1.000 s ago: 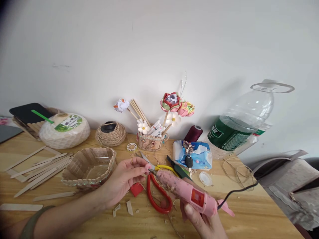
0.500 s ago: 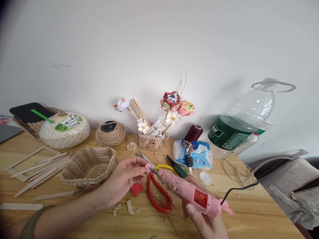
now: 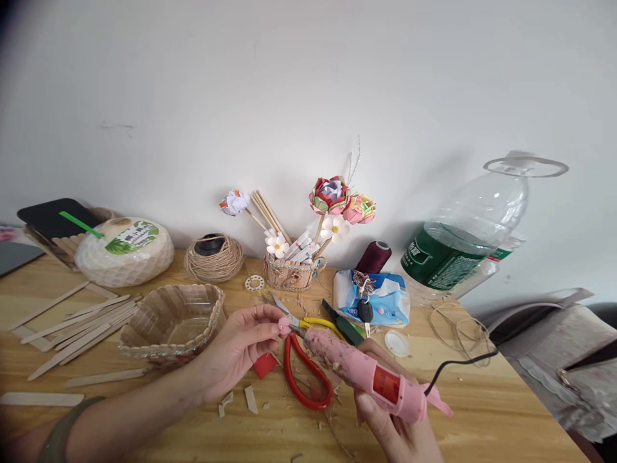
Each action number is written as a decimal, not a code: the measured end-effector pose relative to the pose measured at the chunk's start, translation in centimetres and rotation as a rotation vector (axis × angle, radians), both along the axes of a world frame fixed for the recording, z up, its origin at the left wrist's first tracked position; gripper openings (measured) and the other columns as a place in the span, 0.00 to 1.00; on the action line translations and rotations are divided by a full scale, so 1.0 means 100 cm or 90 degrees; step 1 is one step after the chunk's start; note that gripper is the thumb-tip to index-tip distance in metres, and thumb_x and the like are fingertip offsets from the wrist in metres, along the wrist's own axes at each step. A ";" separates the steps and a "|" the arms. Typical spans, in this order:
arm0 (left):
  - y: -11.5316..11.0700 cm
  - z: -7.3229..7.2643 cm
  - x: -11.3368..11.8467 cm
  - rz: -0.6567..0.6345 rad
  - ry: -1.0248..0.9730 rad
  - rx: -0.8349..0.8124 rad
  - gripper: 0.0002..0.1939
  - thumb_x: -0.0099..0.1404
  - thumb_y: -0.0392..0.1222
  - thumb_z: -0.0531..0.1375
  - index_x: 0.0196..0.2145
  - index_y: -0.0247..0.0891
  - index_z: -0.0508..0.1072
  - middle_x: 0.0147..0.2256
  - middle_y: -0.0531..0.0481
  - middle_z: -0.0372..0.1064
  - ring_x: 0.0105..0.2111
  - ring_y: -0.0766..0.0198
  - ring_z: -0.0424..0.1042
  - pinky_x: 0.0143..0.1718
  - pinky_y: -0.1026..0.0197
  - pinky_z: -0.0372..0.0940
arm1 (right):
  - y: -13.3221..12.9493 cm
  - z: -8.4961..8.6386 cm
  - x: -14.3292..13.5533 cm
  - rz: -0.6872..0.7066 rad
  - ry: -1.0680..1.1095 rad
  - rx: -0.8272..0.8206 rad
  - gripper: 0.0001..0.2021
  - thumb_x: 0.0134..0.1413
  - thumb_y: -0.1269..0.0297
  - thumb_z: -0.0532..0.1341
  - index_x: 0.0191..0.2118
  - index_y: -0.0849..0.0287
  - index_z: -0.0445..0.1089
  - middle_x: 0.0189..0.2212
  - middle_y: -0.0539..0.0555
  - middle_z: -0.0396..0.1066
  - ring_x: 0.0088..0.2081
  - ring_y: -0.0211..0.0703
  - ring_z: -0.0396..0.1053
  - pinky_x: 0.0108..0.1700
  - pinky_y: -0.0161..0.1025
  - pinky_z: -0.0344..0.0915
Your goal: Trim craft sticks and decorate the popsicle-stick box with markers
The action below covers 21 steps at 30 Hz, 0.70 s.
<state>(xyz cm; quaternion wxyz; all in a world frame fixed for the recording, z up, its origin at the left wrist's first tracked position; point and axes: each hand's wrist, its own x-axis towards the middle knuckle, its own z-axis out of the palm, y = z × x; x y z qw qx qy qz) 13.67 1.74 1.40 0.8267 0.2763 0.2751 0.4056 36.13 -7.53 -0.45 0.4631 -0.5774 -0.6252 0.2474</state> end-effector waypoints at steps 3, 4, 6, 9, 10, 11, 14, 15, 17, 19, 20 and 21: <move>0.002 0.000 0.000 0.009 -0.014 -0.012 0.08 0.45 0.32 0.69 0.26 0.30 0.75 0.25 0.51 0.74 0.26 0.74 0.71 0.27 0.75 0.66 | 0.002 0.006 -0.002 0.062 -0.055 -0.008 0.20 0.53 0.46 0.54 0.30 0.58 0.70 0.19 0.52 0.64 0.22 0.43 0.63 0.23 0.37 0.64; 0.002 0.000 0.000 0.013 -0.014 -0.018 0.09 0.45 0.31 0.69 0.26 0.30 0.75 0.25 0.51 0.75 0.26 0.74 0.71 0.27 0.75 0.66 | 0.002 0.008 -0.003 0.075 -0.072 -0.005 0.21 0.53 0.45 0.53 0.35 0.58 0.71 0.20 0.52 0.64 0.23 0.44 0.64 0.26 0.38 0.65; 0.003 0.000 0.000 0.020 -0.014 -0.032 0.09 0.44 0.31 0.70 0.26 0.30 0.75 0.25 0.51 0.75 0.26 0.73 0.71 0.27 0.75 0.67 | 0.003 0.012 -0.005 0.095 -0.111 0.003 0.24 0.55 0.44 0.50 0.44 0.58 0.70 0.22 0.52 0.64 0.24 0.45 0.65 0.31 0.40 0.66; 0.002 -0.001 0.000 0.024 -0.015 -0.043 0.09 0.45 0.31 0.69 0.27 0.30 0.75 0.26 0.51 0.75 0.26 0.73 0.72 0.27 0.75 0.67 | 0.003 0.014 -0.005 0.129 -0.158 0.008 0.25 0.58 0.46 0.47 0.51 0.55 0.66 0.24 0.51 0.63 0.24 0.43 0.64 0.36 0.42 0.66; 0.002 -0.001 0.000 0.024 -0.016 -0.044 0.09 0.45 0.30 0.69 0.27 0.30 0.75 0.26 0.51 0.75 0.26 0.73 0.72 0.27 0.75 0.67 | 0.003 0.013 -0.004 0.138 -0.166 0.009 0.24 0.59 0.47 0.46 0.52 0.55 0.65 0.26 0.51 0.64 0.24 0.42 0.64 0.35 0.41 0.66; 0.002 -0.001 0.000 0.023 -0.016 -0.045 0.09 0.46 0.30 0.69 0.27 0.30 0.75 0.26 0.51 0.75 0.26 0.74 0.72 0.27 0.75 0.67 | 0.003 0.012 -0.004 0.143 -0.170 0.011 0.23 0.60 0.48 0.46 0.51 0.54 0.65 0.28 0.52 0.65 0.24 0.42 0.64 0.34 0.40 0.66; 0.001 -0.001 0.000 0.022 -0.013 -0.047 0.08 0.46 0.30 0.69 0.27 0.30 0.75 0.26 0.50 0.75 0.26 0.74 0.72 0.27 0.75 0.68 | 0.002 0.008 -0.001 0.137 -0.186 0.023 0.19 0.60 0.50 0.47 0.48 0.54 0.66 0.32 0.53 0.67 0.28 0.44 0.67 0.34 0.39 0.65; 0.001 -0.001 0.000 0.021 -0.012 -0.048 0.08 0.46 0.30 0.69 0.27 0.29 0.75 0.26 0.50 0.76 0.26 0.73 0.72 0.27 0.75 0.68 | 0.002 0.007 -0.001 0.129 -0.194 0.029 0.18 0.60 0.51 0.48 0.47 0.54 0.66 0.32 0.53 0.67 0.30 0.45 0.67 0.34 0.38 0.65; 0.001 -0.002 0.000 0.021 -0.010 -0.049 0.08 0.46 0.30 0.69 0.27 0.29 0.75 0.26 0.50 0.76 0.26 0.73 0.72 0.27 0.75 0.68 | 0.002 0.008 -0.002 0.126 -0.199 0.043 0.16 0.60 0.51 0.48 0.43 0.54 0.66 0.32 0.53 0.68 0.31 0.45 0.68 0.34 0.38 0.65; 0.002 -0.002 0.001 0.023 -0.012 -0.051 0.08 0.46 0.30 0.69 0.27 0.29 0.75 0.26 0.50 0.75 0.25 0.74 0.72 0.27 0.75 0.68 | 0.003 0.011 -0.005 0.133 -0.188 0.062 0.17 0.60 0.49 0.47 0.38 0.53 0.67 0.29 0.51 0.67 0.28 0.44 0.67 0.32 0.36 0.65; 0.001 -0.001 0.001 0.024 -0.014 -0.053 0.08 0.46 0.30 0.69 0.27 0.29 0.75 0.26 0.51 0.75 0.25 0.74 0.72 0.27 0.74 0.68 | 0.003 0.014 -0.007 0.135 -0.182 0.072 0.18 0.60 0.49 0.47 0.36 0.53 0.67 0.27 0.51 0.66 0.27 0.42 0.66 0.30 0.36 0.64; 0.001 -0.001 0.001 0.023 -0.016 -0.054 0.08 0.46 0.30 0.69 0.26 0.29 0.75 0.26 0.51 0.75 0.25 0.74 0.72 0.27 0.74 0.68 | 0.003 0.016 -0.009 0.134 -0.179 0.084 0.18 0.60 0.48 0.47 0.35 0.53 0.67 0.26 0.50 0.66 0.25 0.41 0.64 0.29 0.35 0.64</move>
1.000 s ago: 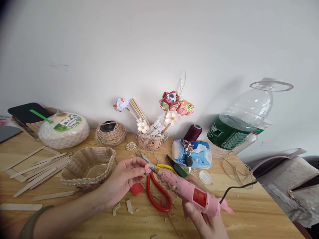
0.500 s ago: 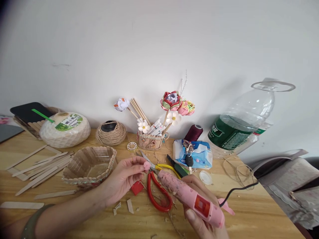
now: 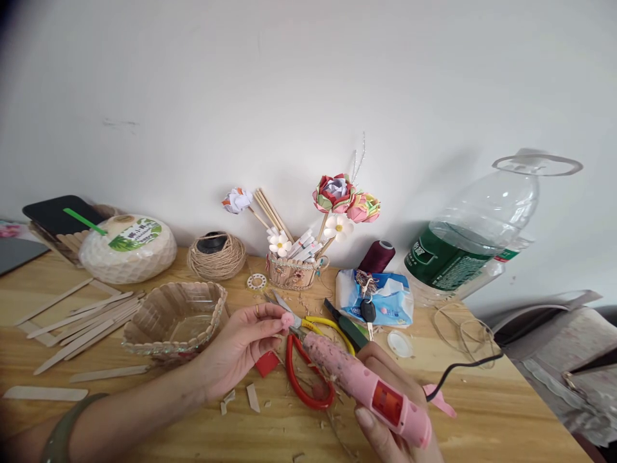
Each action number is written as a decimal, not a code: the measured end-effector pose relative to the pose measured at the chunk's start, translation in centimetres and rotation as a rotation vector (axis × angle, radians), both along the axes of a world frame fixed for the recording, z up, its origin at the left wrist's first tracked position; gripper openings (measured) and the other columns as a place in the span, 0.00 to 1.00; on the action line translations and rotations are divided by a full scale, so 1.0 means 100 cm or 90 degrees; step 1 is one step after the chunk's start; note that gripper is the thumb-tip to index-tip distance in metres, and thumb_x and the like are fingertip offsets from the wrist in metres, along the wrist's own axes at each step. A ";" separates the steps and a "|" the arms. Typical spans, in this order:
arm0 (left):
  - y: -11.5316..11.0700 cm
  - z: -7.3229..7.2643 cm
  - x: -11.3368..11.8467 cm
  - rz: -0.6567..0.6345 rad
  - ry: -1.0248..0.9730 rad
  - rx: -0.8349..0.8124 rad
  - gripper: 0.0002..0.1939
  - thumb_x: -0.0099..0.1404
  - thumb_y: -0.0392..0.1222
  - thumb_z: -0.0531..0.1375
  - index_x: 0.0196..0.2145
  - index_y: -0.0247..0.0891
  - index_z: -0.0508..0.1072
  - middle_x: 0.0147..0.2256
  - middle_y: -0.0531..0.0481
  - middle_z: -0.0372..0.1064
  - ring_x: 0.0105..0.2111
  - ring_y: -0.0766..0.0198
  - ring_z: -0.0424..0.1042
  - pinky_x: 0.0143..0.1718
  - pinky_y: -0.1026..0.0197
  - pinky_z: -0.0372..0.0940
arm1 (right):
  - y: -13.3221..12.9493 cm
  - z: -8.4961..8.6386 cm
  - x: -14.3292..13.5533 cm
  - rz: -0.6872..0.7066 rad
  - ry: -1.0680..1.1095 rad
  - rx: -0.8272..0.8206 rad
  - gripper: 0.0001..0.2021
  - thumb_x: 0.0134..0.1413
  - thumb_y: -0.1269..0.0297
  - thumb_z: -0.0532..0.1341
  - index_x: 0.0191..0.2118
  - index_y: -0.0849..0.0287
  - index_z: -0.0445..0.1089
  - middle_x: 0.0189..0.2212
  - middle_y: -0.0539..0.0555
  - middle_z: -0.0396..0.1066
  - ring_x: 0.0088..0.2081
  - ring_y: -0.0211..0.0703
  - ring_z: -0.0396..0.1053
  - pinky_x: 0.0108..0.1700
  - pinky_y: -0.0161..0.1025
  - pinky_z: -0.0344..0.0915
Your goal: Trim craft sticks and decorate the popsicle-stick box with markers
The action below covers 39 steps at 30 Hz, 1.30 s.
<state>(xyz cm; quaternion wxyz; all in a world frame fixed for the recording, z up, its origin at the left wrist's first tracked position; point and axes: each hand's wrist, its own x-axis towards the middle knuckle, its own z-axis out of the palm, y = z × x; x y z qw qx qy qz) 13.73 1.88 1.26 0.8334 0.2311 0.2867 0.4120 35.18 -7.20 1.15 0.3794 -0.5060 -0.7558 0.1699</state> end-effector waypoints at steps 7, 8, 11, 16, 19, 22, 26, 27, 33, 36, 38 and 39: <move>-0.002 0.001 0.000 -0.005 -0.007 0.002 0.08 0.45 0.30 0.69 0.26 0.29 0.75 0.26 0.50 0.76 0.25 0.73 0.72 0.28 0.74 0.69 | 0.003 0.009 -0.007 -0.014 -0.012 0.046 0.19 0.59 0.50 0.50 0.23 0.56 0.60 0.23 0.50 0.64 0.23 0.38 0.63 0.27 0.32 0.63; -0.002 0.001 0.000 -0.007 -0.007 0.000 0.08 0.45 0.30 0.69 0.26 0.29 0.75 0.26 0.50 0.76 0.25 0.73 0.72 0.28 0.74 0.69 | 0.003 0.010 -0.008 -0.015 -0.014 0.044 0.20 0.59 0.50 0.49 0.22 0.56 0.58 0.23 0.50 0.63 0.23 0.38 0.63 0.26 0.32 0.63; -0.002 0.000 0.000 -0.010 -0.011 -0.006 0.08 0.46 0.29 0.68 0.26 0.28 0.76 0.25 0.50 0.75 0.24 0.74 0.72 0.27 0.75 0.69 | 0.005 0.012 -0.009 -0.011 -0.024 0.034 0.20 0.59 0.50 0.49 0.21 0.56 0.57 0.22 0.49 0.61 0.23 0.38 0.62 0.25 0.33 0.61; -0.001 0.001 0.000 -0.015 -0.038 -0.020 0.07 0.46 0.27 0.68 0.27 0.28 0.76 0.26 0.49 0.76 0.25 0.73 0.73 0.28 0.75 0.69 | 0.008 0.016 -0.007 -0.005 -0.030 0.040 0.20 0.59 0.50 0.49 0.21 0.57 0.58 0.20 0.49 0.59 0.20 0.37 0.60 0.21 0.33 0.57; 0.000 0.004 -0.001 -0.012 -0.059 -0.030 0.08 0.45 0.27 0.68 0.26 0.28 0.76 0.25 0.49 0.75 0.24 0.73 0.72 0.27 0.75 0.70 | 0.008 0.012 0.000 -0.010 -0.016 0.032 0.19 0.58 0.48 0.49 0.27 0.57 0.66 0.20 0.49 0.59 0.20 0.38 0.60 0.21 0.34 0.58; -0.002 0.008 -0.002 -0.018 -0.071 -0.028 0.08 0.44 0.27 0.69 0.25 0.28 0.75 0.24 0.50 0.74 0.23 0.74 0.72 0.27 0.75 0.69 | 0.009 0.009 0.011 -0.065 0.053 0.002 0.19 0.57 0.47 0.51 0.35 0.57 0.70 0.20 0.50 0.63 0.20 0.38 0.61 0.20 0.34 0.59; -0.005 0.012 -0.005 -0.029 -0.069 -0.023 0.08 0.45 0.28 0.69 0.25 0.29 0.75 0.25 0.50 0.74 0.24 0.74 0.71 0.27 0.75 0.69 | 0.011 0.018 0.024 -0.236 0.213 -0.019 0.17 0.55 0.49 0.54 0.29 0.57 0.69 0.15 0.49 0.64 0.14 0.34 0.55 0.13 0.30 0.51; -0.006 0.013 -0.006 -0.030 -0.064 -0.020 0.08 0.45 0.28 0.69 0.26 0.29 0.75 0.25 0.51 0.74 0.24 0.74 0.71 0.27 0.75 0.69 | 0.009 0.022 0.026 -0.274 0.221 -0.024 0.16 0.54 0.49 0.55 0.30 0.56 0.69 0.15 0.48 0.65 0.13 0.34 0.55 0.13 0.30 0.52; -0.012 0.016 -0.006 -0.039 -0.020 -0.002 0.11 0.43 0.31 0.70 0.26 0.31 0.75 0.27 0.52 0.73 0.25 0.74 0.71 0.28 0.74 0.68 | -0.019 0.023 0.058 -0.331 0.071 -0.067 0.20 0.47 0.51 0.61 0.45 0.56 0.69 0.40 0.59 0.75 0.38 0.53 0.73 0.34 0.41 0.72; -0.016 0.016 -0.002 -0.063 0.038 0.028 0.10 0.45 0.34 0.70 0.27 0.32 0.74 0.28 0.52 0.74 0.26 0.74 0.70 0.30 0.73 0.67 | -0.041 0.000 0.083 -0.317 0.012 -0.096 0.16 0.44 0.56 0.64 0.40 0.57 0.69 0.41 0.62 0.75 0.41 0.58 0.73 0.37 0.44 0.72; -0.020 0.015 0.000 -0.087 0.121 0.092 0.09 0.47 0.36 0.69 0.27 0.33 0.73 0.28 0.51 0.73 0.26 0.74 0.69 0.30 0.72 0.65 | -0.053 -0.015 0.095 -0.317 -0.011 -0.126 0.16 0.46 0.62 0.62 0.43 0.58 0.67 0.44 0.63 0.74 0.44 0.57 0.72 0.39 0.44 0.72; -0.022 0.013 0.000 -0.107 0.177 0.135 0.09 0.49 0.37 0.68 0.27 0.33 0.72 0.28 0.51 0.73 0.26 0.73 0.68 0.29 0.71 0.64 | -0.058 -0.020 0.098 -0.314 -0.015 -0.138 0.16 0.46 0.64 0.61 0.44 0.58 0.66 0.45 0.63 0.73 0.45 0.57 0.72 0.40 0.44 0.71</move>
